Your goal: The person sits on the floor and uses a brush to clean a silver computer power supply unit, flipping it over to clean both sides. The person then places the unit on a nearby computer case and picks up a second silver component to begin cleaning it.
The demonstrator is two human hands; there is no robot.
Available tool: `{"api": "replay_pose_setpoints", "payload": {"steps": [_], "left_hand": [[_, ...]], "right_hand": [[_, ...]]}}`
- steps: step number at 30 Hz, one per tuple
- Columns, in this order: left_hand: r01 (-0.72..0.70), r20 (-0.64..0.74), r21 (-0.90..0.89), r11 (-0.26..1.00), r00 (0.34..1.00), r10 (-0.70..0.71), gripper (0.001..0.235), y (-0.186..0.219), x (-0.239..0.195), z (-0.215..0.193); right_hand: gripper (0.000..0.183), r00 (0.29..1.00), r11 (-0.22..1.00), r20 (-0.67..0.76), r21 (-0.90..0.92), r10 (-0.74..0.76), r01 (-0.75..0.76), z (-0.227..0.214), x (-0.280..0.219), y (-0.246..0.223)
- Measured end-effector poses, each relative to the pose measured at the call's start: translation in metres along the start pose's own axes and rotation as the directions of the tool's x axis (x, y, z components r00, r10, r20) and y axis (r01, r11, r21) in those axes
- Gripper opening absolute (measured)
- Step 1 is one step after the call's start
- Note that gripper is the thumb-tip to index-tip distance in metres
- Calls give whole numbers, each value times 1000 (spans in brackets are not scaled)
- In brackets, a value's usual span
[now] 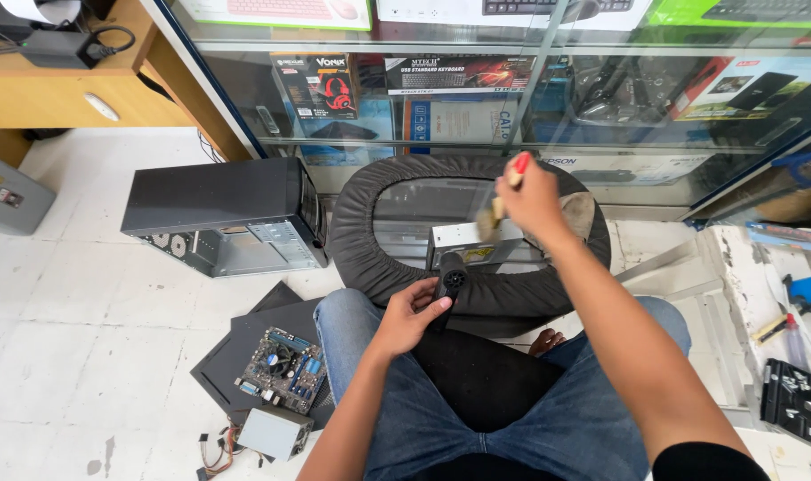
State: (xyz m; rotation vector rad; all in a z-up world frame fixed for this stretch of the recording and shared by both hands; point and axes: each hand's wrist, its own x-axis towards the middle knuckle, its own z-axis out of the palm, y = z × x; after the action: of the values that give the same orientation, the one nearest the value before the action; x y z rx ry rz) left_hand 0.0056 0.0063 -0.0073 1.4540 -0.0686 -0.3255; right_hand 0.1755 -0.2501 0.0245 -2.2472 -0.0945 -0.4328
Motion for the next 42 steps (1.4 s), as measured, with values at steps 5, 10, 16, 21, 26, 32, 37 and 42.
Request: {"api": "replay_pose_setpoints", "payload": {"steps": [5, 10, 16, 21, 26, 32, 37, 42], "left_hand": [[-11, 51, 8, 1000, 999, 10, 63, -8, 11, 13], [-8, 94, 4, 1000, 995, 8, 61, -20, 15, 23], [11, 95, -11, 1000, 995, -10, 62, -23, 9, 19], [21, 86, 10, 1000, 996, -22, 65, -13, 0, 15], [27, 98, 29, 999, 995, -30, 65, -8, -3, 21], [22, 81, 39, 999, 996, -25, 66, -5, -1, 26], [15, 106, 37, 999, 994, -18, 65, -9, -2, 25], [9, 87, 8, 1000, 996, -10, 64, -20, -4, 16]], "right_hand": [[13, 988, 956, -35, -259, -150, 136, -29, -11, 0], [11, 938, 937, 15, -42, -346, 347, 20, -30, -57], [10, 978, 876, 205, 477, -34, -69, 30, -19, -37], [10, 995, 994, -35, 62, 94, -92, -31, -2, 49], [14, 983, 910, 7, -376, -186, 175, -69, -19, 41], [10, 885, 870, -20, -196, -464, 452, -8, -32, -2], [11, 852, 859, 119, 127, -510, 496, 17, -45, -70], [9, 978, 921, 206, 386, -32, -51, 24, -30, -48]]}}
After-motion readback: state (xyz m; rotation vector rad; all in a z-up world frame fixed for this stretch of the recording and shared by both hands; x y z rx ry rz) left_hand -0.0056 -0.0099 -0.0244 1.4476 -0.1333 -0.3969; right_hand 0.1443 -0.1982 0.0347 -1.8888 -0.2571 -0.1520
